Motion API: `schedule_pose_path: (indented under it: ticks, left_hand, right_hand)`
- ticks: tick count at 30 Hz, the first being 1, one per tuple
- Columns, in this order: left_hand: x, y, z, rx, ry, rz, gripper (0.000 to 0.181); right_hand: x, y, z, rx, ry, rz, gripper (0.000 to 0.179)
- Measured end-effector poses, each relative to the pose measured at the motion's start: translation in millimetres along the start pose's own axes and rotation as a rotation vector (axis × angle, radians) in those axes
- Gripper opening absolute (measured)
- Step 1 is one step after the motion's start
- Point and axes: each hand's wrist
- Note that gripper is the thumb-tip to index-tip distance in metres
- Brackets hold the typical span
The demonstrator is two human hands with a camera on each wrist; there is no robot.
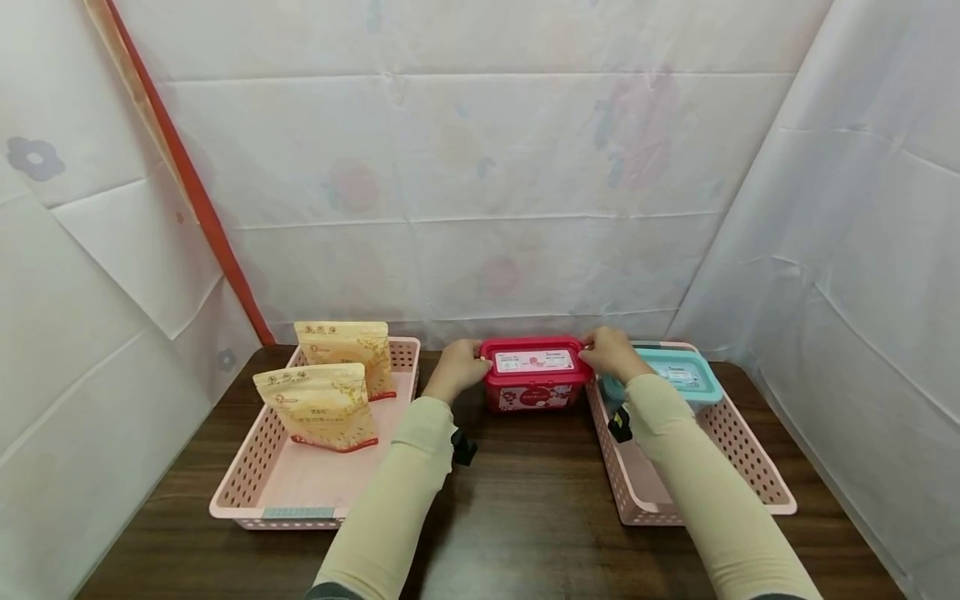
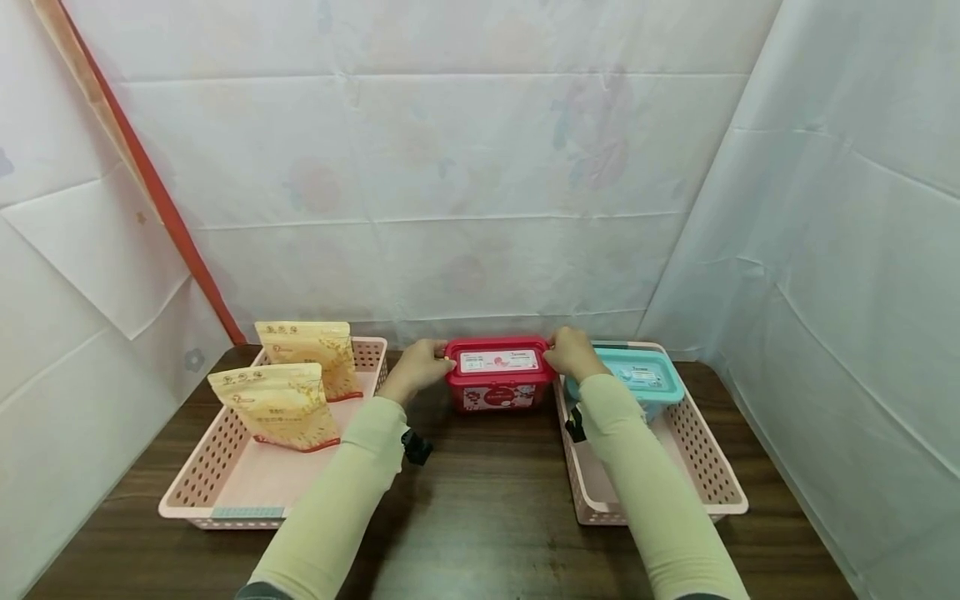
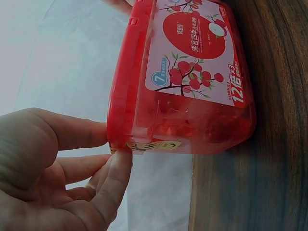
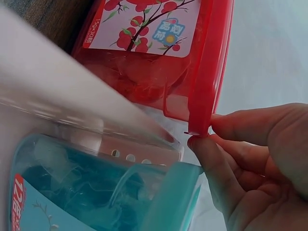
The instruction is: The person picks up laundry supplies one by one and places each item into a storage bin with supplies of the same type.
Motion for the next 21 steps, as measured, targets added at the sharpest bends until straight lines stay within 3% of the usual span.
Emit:
schedule_pose_path:
  ticks: [8,21]
  left_hand:
    - [3.1,1.0,1.1,0.016,-0.023,-0.024,0.028]
    - [15.4,12.4,-2.5,0.021,-0.07,-0.086,0.011]
  right_hand:
    - [-1,-0.7,2,0.021,0.017,-0.004,0.036]
    - [-4,12.1,-3,0.05,-0.077,-0.062,0.037]
Point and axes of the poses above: each hand's wrist, its own y-axis away from the middle knuckle, its own x-axis out of the back of the hand, z = x × y, and after that the axes turned 12 degrees about -z, right-handed
